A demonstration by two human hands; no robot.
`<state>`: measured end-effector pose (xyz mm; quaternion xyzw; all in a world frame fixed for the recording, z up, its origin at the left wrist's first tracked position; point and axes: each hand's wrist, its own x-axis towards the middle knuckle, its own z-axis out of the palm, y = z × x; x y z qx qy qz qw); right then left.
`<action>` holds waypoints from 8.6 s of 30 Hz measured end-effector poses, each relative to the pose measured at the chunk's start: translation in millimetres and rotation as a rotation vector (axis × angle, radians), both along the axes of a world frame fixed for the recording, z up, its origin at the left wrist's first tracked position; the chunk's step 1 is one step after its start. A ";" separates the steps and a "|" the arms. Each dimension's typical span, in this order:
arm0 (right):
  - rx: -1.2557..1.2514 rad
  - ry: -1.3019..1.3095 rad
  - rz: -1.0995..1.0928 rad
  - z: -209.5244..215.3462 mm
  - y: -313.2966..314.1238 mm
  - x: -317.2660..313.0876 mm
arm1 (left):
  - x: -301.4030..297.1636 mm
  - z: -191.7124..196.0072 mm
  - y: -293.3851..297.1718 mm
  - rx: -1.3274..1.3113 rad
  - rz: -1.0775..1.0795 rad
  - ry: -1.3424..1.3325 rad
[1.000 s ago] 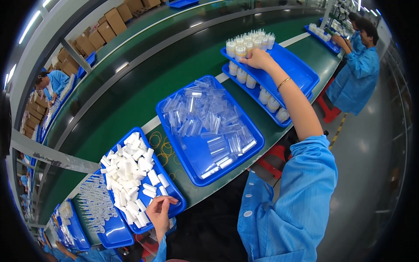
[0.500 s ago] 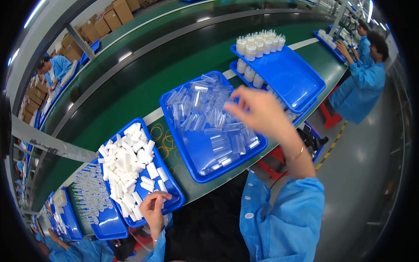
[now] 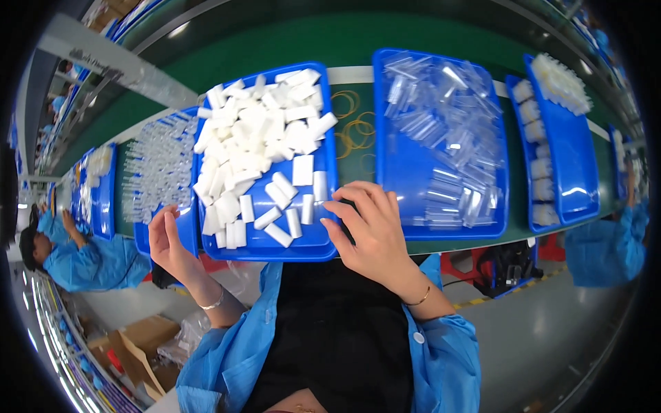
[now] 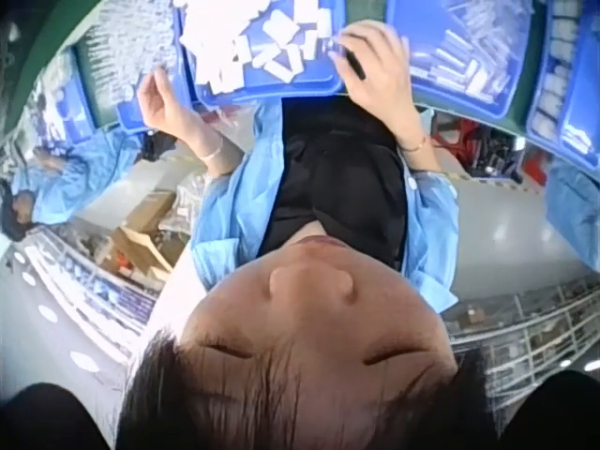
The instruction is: The person assembles components by mounting foam pieces onto the prongs of a plastic base, sliding clear plastic sleeves over them, and securing the assembly with a rubber band by hand.
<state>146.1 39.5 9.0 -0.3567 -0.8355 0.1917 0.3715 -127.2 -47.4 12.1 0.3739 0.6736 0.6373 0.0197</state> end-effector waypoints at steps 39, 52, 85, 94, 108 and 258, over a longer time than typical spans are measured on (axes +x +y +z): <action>-0.011 -0.093 0.151 -28.1 -1.9 -58.1 | -96.0 10.9 -67.4 -0.192 0.267 0.049; -1.004 0.696 0.273 -10.4 -4.7 -5.5 | 38.4 -21.1 -6.0 -0.167 -1.033 -0.897; -0.696 0.844 0.198 -6.7 -11.9 21.4 | 96.0 -7.5 0.8 -0.248 -0.936 -0.736; -0.678 0.783 0.260 -8.8 -9.4 23.3 | 90.3 -10.0 -4.1 -0.301 -0.882 -0.658; -0.271 0.449 0.175 1.0 -10.0 9.5 | 95.1 -9.1 -5.7 -0.242 -0.874 -0.561; -0.648 0.801 0.051 -29.5 -4.9 -9.3 | 89.7 -21.7 -7.5 -0.100 -0.740 -0.419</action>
